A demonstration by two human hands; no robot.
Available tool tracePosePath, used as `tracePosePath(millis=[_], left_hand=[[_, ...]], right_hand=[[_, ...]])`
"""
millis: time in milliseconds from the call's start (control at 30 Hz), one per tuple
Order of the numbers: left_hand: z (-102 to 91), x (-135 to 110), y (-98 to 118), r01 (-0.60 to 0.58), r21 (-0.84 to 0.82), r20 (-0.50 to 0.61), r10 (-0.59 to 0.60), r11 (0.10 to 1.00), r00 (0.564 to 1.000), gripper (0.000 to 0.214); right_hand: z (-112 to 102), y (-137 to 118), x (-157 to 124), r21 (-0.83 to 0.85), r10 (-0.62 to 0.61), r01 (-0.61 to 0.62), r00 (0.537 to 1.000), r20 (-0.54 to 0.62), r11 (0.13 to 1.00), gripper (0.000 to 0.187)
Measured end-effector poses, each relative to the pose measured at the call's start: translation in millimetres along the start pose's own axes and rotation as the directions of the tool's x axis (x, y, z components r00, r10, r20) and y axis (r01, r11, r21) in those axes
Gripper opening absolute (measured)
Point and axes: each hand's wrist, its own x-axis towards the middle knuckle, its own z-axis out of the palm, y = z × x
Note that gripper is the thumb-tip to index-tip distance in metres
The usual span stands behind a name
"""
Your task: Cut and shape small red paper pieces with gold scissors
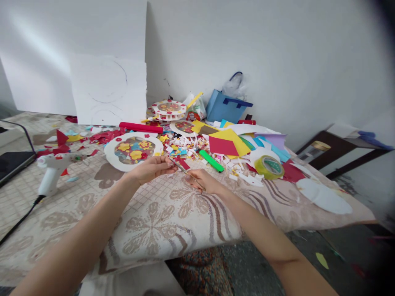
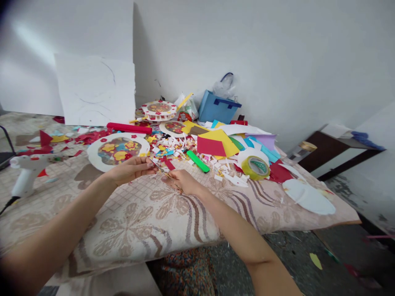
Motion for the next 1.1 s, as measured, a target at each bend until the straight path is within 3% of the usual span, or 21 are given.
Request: tracePosePath(millis=[200, 367, 600, 733, 1100], left_hand=[[-2.1, 0, 1, 0.006, 0.002, 0.001, -0.006, 1.0, 1.0, 0.019], [5.9, -1, 0, 0.016, 0.014, -0.022, -0.016, 1.0, 1.0, 0.016], [18.2, 1, -8, -0.005, 0.005, -0.012, 0.005, 1.0, 1.0, 0.018], [17.2, 3, -12, -0.023, 0.024, 0.004, 0.023, 0.999, 1.0, 0.016], [24.0, 3, -14, 0.018, -0.002, -0.052, -0.018, 1.0, 0.998, 0.02]], right_hand=[[0, -8, -1, -0.074, -0.034, 0.031, 0.999, -0.041, 0.997, 0.04], [8, 4, 7, 0.238, 0.077, -0.032, 0.98, -0.184, 0.971, 0.036], [11, 1, 13, 0.377, -0.023, 0.21, 0.896, -0.444, 0.902, 0.028], [13, -4, 10, 0.409, -0.096, 0.289, 0.897, -0.432, 0.865, 0.025], [19, 1, 12, 0.443, -0.098, 0.271, 0.922, -0.375, 0.855, 0.023]])
